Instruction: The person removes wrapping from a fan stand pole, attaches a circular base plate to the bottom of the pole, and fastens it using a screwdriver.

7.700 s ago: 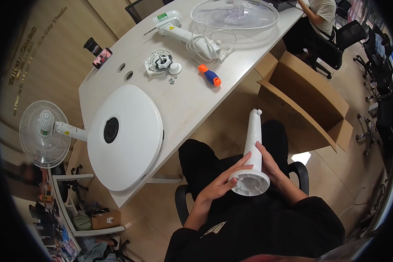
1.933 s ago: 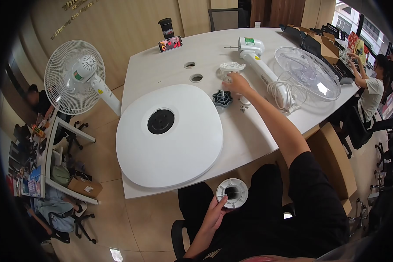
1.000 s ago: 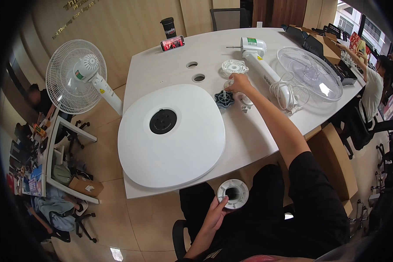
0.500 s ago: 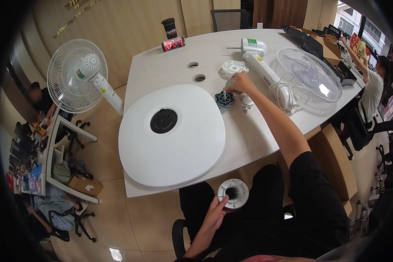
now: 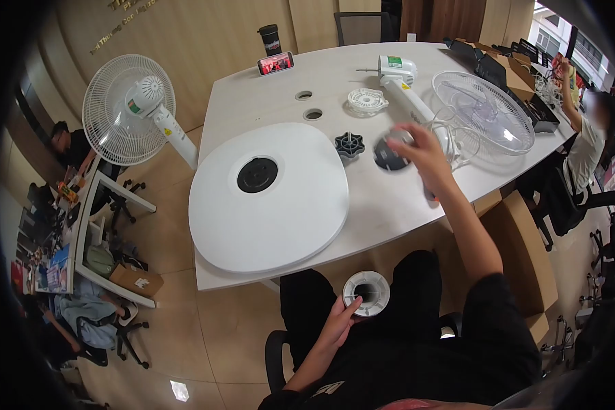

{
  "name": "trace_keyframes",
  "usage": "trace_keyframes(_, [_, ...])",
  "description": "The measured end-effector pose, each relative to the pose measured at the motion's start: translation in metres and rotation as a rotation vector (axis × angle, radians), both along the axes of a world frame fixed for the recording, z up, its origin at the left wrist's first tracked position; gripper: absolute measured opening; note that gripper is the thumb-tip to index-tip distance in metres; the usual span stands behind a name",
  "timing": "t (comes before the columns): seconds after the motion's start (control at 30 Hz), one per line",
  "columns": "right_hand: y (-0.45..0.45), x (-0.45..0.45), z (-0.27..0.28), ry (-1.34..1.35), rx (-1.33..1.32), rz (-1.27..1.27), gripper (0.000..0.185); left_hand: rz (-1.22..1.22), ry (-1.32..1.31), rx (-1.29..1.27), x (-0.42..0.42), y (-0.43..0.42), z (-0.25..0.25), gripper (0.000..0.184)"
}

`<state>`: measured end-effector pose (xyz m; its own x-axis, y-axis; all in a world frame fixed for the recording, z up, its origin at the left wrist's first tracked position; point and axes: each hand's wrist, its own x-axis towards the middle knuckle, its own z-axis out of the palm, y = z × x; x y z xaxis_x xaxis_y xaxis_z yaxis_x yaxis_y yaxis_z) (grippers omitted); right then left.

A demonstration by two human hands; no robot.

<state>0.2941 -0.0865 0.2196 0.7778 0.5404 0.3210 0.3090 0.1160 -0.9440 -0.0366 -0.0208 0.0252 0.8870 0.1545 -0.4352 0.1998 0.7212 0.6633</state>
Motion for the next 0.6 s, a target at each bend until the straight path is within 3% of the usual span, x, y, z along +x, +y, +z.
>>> trace_keyframes(0.1, [-0.063, -0.075, -0.018, 0.152, -0.178, 0.054, 0.034, -0.013, 0.044, 0.053, -0.003, -0.004, -0.012, 0.048])
trace_keyframes(0.23, [-0.099, -0.156, -0.092, 0.370, -0.115, 0.102, 0.026, 0.018, 0.057, 0.123, -0.002, -0.016, -0.023, 0.046])
trace_keyframes(0.37, [-0.109, -0.194, -0.146, 0.234, -0.202, -0.005, 0.019, 0.011, 0.051, 0.145, -0.004, -0.020, -0.031, 0.047])
trace_keyframes(0.6, [-0.109, -0.225, -0.160, -0.141, -0.227, -0.162, 0.018, -0.037, -0.031, 0.127, 0.004, -0.016, -0.049, 0.049])
